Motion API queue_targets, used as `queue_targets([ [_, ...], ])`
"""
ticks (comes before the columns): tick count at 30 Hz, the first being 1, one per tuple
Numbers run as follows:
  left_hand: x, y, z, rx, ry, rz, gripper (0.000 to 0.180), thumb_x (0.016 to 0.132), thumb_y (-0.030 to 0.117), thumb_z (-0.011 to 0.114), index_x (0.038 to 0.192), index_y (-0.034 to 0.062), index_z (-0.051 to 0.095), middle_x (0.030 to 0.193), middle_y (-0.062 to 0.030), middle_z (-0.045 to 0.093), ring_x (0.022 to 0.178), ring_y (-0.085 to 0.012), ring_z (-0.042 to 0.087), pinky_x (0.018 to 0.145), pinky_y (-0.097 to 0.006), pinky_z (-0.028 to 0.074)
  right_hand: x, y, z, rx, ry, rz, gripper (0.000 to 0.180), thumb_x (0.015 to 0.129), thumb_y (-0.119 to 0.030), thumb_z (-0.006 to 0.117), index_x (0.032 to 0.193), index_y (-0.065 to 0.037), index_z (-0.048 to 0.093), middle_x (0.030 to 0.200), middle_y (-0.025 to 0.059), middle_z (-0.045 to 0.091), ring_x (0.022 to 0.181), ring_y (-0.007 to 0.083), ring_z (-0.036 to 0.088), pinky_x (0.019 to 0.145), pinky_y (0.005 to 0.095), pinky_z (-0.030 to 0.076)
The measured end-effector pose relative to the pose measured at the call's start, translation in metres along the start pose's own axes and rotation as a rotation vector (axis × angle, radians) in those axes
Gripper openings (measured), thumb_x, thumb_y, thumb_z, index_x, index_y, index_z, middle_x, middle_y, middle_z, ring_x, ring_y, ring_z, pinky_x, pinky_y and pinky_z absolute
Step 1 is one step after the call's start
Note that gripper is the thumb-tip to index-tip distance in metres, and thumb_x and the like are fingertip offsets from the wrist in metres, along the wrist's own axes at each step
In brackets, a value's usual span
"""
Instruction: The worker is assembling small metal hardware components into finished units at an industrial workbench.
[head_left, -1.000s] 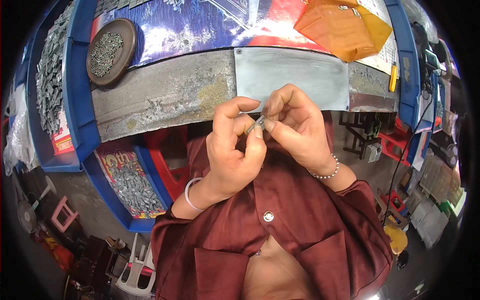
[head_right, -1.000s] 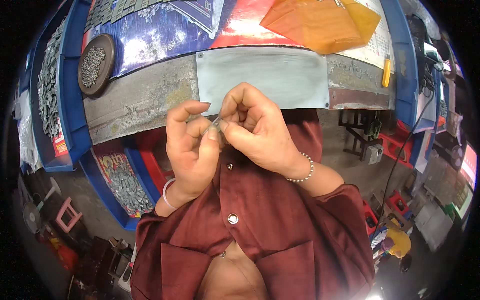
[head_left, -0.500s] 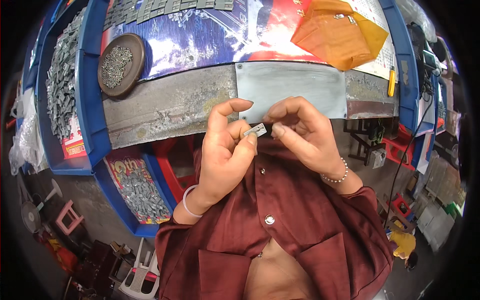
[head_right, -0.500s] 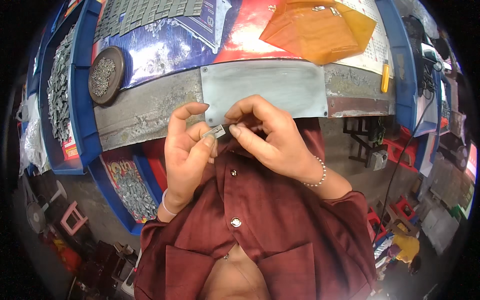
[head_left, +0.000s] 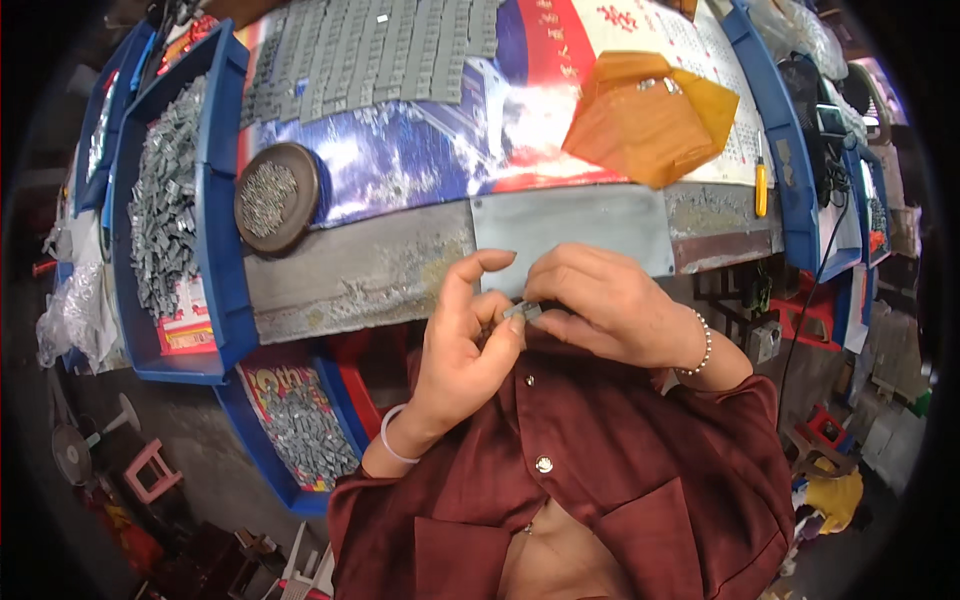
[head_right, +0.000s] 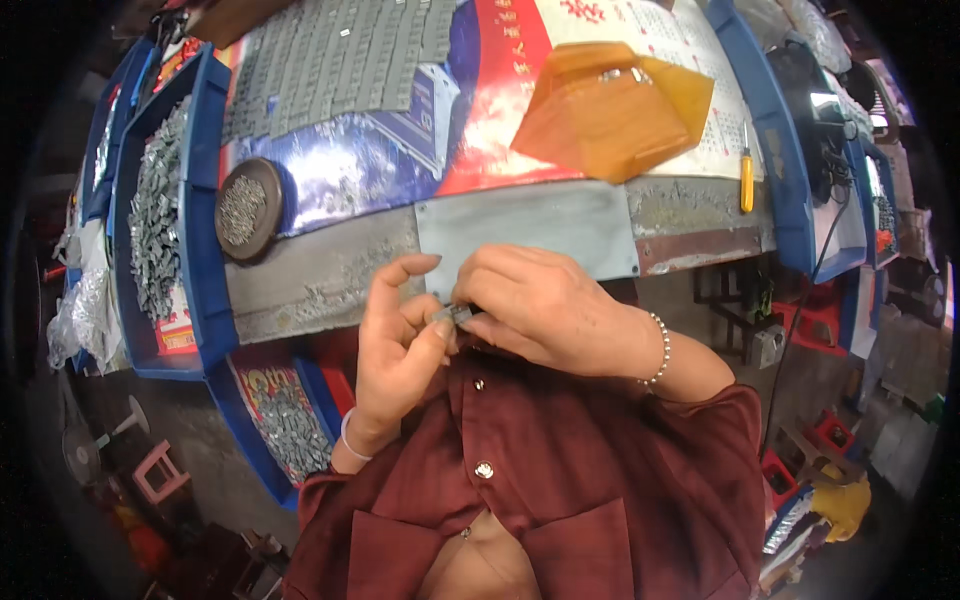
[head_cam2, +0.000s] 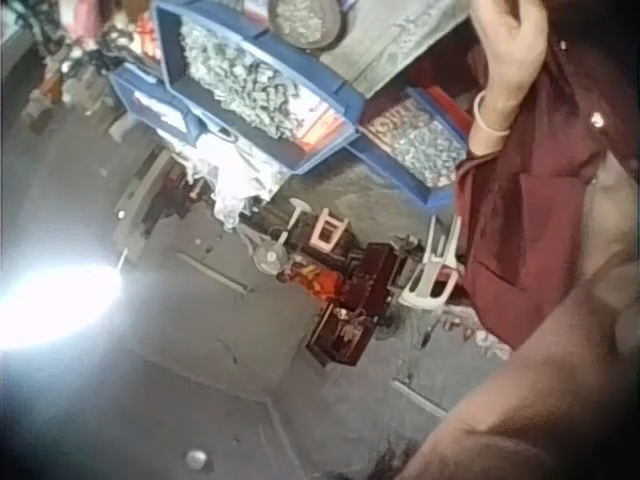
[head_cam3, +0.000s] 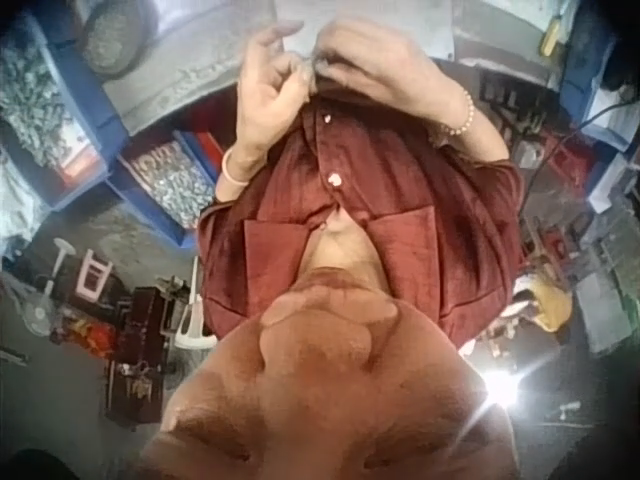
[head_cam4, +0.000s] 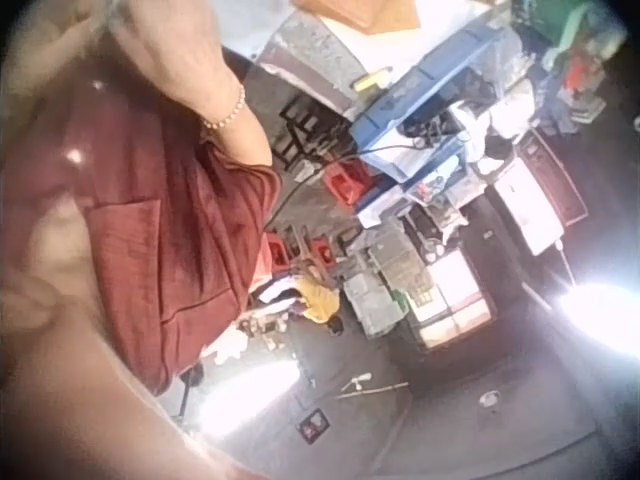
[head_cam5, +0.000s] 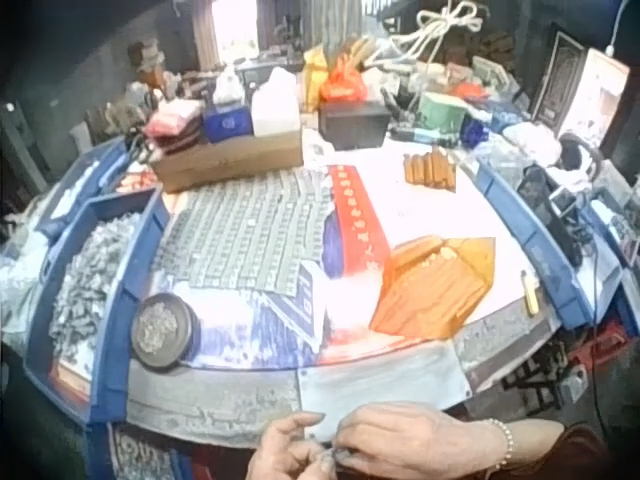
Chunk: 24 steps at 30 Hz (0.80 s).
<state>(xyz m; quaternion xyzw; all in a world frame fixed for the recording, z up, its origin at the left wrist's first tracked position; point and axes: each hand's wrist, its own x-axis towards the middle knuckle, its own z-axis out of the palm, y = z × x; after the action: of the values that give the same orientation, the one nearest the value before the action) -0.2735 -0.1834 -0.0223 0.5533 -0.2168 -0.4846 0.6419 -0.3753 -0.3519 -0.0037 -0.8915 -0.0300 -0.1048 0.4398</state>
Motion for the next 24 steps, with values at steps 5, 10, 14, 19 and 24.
queue_targets([
  [5,0.0,0.004,-0.006,-0.087,0.133,0.166,0.05,0.092,0.003,0.052,0.136,0.0021,0.027,0.091,-0.0091,0.061,0.072,-0.0066,0.053,0.068,-0.019,0.045,0.03,0.014,-0.036,-0.227,0.118,0.024,0.02,0.074,-0.003,0.069,0.091,-0.002,0.057,0.087,0.0105,0.059,0.079,0.0256,0.06,0.069,0.0338,0.048],
  [10,-0.009,-0.002,-0.017,-0.016,0.247,0.239,0.042,0.092,0.001,0.053,0.131,0.0007,0.036,0.092,-0.0064,0.059,0.077,-0.008,0.054,0.072,-0.021,0.046,0.086,0.089,-0.063,-0.433,0.229,0.152,0.019,0.082,-0.016,0.062,0.09,0.0,0.056,0.084,0.0158,0.058,0.077,0.0351,0.057,0.068,0.0423,0.046],
  [14,-0.027,-0.007,-0.024,0.051,0.287,0.158,0.034,0.09,-0.002,0.053,0.123,-0.0004,0.044,0.093,-0.0066,0.06,0.078,-0.008,0.054,0.072,-0.02,0.046,0.116,0.123,-0.055,-0.543,0.13,0.193,0.016,0.079,-0.016,0.059,0.082,-0.001,0.053,0.083,0.0174,0.059,0.081,0.0369,0.058,0.07,0.0454,0.046],
  [19,-0.046,-0.025,-0.04,0.063,0.366,0.093,0.025,0.09,-0.003,0.054,0.115,-0.0015,0.05,0.093,-0.0068,0.061,0.078,-0.0078,0.056,0.071,-0.021,0.047,0.13,0.131,-0.042,-0.537,0.156,0.152,0.015,0.079,-0.014,0.059,0.083,-0.001,0.053,0.08,0.0189,0.059,0.08,0.0376,0.059,0.069,0.0467,0.045],
  [24,-0.047,-0.028,-0.047,0.08,0.359,0.059,0.021,0.09,-0.002,0.054,0.111,-0.002,0.053,0.092,-0.0064,0.062,0.078,-0.0074,0.056,0.071,-0.021,0.047,0.139,0.13,-0.039,-0.453,0.233,0.217,0.02,0.08,-0.008,0.064,0.089,0.0,0.048,0.075,0.0175,0.059,0.072,0.0353,0.061,0.063,0.0415,0.046],
])
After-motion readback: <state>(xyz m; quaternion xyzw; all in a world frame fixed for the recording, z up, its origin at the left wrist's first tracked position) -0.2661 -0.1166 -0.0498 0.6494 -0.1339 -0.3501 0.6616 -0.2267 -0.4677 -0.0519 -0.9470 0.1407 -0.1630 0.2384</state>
